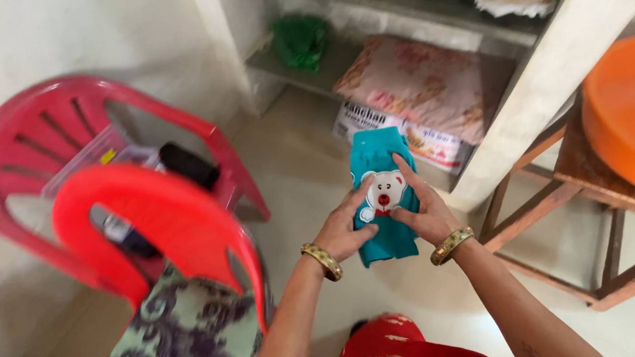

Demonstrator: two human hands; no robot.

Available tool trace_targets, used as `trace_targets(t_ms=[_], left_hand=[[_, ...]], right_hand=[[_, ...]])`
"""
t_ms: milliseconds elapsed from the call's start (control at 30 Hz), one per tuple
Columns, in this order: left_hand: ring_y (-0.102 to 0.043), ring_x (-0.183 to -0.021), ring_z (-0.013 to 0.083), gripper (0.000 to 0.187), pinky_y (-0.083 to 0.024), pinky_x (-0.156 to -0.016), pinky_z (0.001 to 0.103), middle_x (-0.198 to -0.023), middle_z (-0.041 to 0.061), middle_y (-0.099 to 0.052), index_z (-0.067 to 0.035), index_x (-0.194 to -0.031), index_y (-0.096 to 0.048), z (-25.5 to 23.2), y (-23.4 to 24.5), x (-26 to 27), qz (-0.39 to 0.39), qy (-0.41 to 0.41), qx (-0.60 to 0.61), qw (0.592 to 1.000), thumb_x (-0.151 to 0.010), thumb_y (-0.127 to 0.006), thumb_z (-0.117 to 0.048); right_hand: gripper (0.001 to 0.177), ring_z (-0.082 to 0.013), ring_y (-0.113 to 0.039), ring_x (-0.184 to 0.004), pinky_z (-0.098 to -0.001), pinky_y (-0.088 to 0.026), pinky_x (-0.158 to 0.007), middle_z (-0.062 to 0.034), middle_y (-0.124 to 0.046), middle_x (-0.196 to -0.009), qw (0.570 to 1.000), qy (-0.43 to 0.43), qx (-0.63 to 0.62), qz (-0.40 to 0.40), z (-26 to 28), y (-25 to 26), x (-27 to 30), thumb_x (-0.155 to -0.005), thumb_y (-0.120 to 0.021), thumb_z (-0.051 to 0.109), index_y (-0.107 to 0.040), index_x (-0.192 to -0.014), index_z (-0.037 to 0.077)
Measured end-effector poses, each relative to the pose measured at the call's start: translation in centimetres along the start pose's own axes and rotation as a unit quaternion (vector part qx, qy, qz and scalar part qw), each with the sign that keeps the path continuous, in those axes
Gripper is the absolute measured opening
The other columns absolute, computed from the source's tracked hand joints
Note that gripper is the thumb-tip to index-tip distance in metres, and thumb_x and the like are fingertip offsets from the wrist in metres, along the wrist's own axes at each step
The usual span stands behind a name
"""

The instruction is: The person folds various clothing items on a bed and places them on a nearby shelf. The person handles socks, t-shirts, and shorts, folding each item by hand and stacking them neatly on the shelf.

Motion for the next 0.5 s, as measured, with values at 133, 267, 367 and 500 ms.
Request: trace_targets(t_ms=[133, 267, 367, 500], left_hand=[[-0.046, -0.140, 0.0377, 0.082, -0.043, -0.113, 0.041, -0.162, 0.016, -0.038, -0.028, -0.160, -0.028, 0.8, 0.5, -7.5, 0.008, -0.013, -0.149, 0.989, -0.089, -0.059, 0.000], [-0.052, -0.136, 0.0399, 0.079, -0.045, -0.112, 0.043, -0.153, 0.020, -0.049, -0.027, -0.158, -0.036, 1.8, -0.1, -14.3, -0.030, -0.068, -0.153, 0.985, -0.088, -0.055, 0.005], [-0.053, -0.133, 0.0416, 0.078, -0.046, -0.109, 0.044, -0.152, 0.023, -0.048, -0.025, -0.157, -0.037, 2.6, -1.7, -18.7, -0.032, -0.093, -0.148, 0.984, -0.087, -0.054, 0.007], [-0.057, -0.124, 0.0436, 0.077, -0.048, -0.103, 0.047, -0.150, 0.024, -0.049, -0.022, -0.156, -0.038, 4.1, -3.6, -24.0, -0.007, -0.087, -0.146, 0.985, -0.086, -0.057, 0.004]], right_hand=[[0.107, -0.0350, -0.036, -0.148, -0.0406, -0.029, -0.119, -0.0229, -0.040, -0.158, 0.990, 0.039, 0.131, -0.022, -0.5, 4.1, -4.8, -0.071, -0.076, 0.008, -0.020, -0.162, 0.020], [0.112, -0.0383, -0.036, -0.144, -0.0412, -0.030, -0.116, -0.0231, -0.036, -0.157, 0.982, -0.002, 0.183, -0.048, -2.0, 7.5, -7.9, -0.070, -0.081, 0.010, -0.015, -0.160, 0.021], [0.105, -0.0360, -0.043, -0.144, -0.0404, -0.035, -0.117, -0.0218, -0.043, -0.155, 0.982, -0.030, 0.154, -0.105, -3.4, 10.3, -9.4, -0.070, -0.077, 0.005, -0.026, -0.160, 0.024], [0.097, -0.0363, -0.046, -0.144, -0.0419, -0.037, -0.118, -0.0216, -0.048, -0.154, 0.978, 0.001, 0.161, -0.135, -5.1, 13.8, -11.8, -0.071, -0.077, 0.003, -0.036, -0.157, 0.023]])
Point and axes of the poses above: each hand's wrist, its own x-axis away from the middle knuckle, its own y-axis out of the back of the hand, z = x × y, the point moved 5 cm from there along -x, towards the middle knuckle
